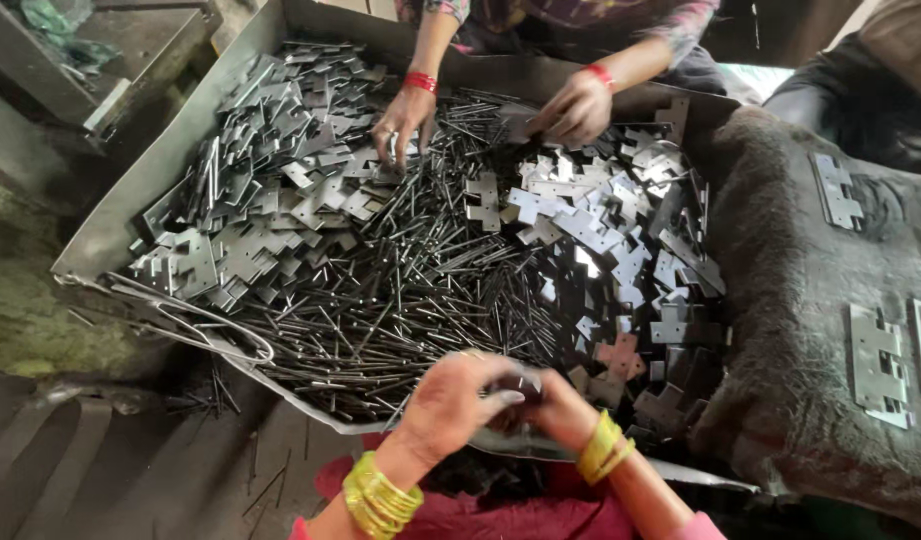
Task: The person repeatedly picks up small metal hinge plates and pins from a large bin and assembles them by hand. They insert the pins into the hinge plates and place the assembled units onto a nearby surface. The task is performed continuously with other workers visible in the background.
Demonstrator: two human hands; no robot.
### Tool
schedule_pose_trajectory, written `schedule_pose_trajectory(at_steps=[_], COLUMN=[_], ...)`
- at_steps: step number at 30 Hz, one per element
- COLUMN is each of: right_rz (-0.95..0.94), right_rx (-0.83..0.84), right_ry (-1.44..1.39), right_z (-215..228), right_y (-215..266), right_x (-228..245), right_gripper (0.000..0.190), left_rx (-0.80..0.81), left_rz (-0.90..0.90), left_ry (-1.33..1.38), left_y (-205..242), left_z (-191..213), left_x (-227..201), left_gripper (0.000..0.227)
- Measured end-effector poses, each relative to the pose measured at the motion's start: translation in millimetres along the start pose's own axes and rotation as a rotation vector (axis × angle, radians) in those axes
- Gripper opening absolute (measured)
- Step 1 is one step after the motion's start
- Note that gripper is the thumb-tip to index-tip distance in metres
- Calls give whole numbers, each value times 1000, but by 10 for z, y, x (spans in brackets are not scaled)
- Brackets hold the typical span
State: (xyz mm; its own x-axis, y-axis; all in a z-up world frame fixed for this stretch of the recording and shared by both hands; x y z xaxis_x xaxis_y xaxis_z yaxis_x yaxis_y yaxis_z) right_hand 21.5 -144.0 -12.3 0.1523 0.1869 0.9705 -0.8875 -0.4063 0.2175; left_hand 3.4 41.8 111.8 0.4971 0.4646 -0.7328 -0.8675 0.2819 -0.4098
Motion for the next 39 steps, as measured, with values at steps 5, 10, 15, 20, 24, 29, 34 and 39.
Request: schedule_pose_trajectory(at_steps=[5, 10, 15, 20, 24, 29, 34, 39], right_rz=[204, 154, 309, 392, 67, 387, 253, -185], right_rx=[-667, -406, -244, -373, -584, -900, -1036, -761], right_ry=[1298, 1689, 1704, 1573, 1462, 214, -953, -1033], right_z=[513, 598, 553, 412, 672, 959, 794, 421], right_y=[-793, -1159, -777, -392, -59, 298, 48, -357], right_x=[-291, -618, -447, 237, 666, 977, 402, -450], right_gripper=[20, 14, 15, 12, 12, 12, 20, 27], left_rx=[-384, -363, -318, -142, -76, -590, -638, -458], left_rz=[265, 415, 206, -245, -1, 116, 590, 544], left_ry=[-82, -167, -355, -803, -387, -2, 423, 301], left_y=[-9, -370, -1267, -1880, -1767, -936, -192, -81], left_z=[309, 55, -954, -1585, -1138, 33, 403, 259], left_x=[522, 921, 1291, 1549, 1608, 1272, 1302, 1186], left_gripper=[28, 22, 23, 17, 19, 22, 17, 23])
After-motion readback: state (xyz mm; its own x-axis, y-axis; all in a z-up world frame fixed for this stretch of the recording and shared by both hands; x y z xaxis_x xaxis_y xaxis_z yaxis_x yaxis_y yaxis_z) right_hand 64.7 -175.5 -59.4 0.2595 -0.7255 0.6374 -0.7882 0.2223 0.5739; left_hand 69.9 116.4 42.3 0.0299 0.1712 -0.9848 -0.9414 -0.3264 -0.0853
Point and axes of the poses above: each hand's wrist, its own y-axis away from the middle knuckle, its own z-axis out of the back of the hand, x = y × z, the point moved 3 cm from there along -y, towards the middle knuckle, and after that the axes turned 10 degrees about -x, right-handed, at the moved point
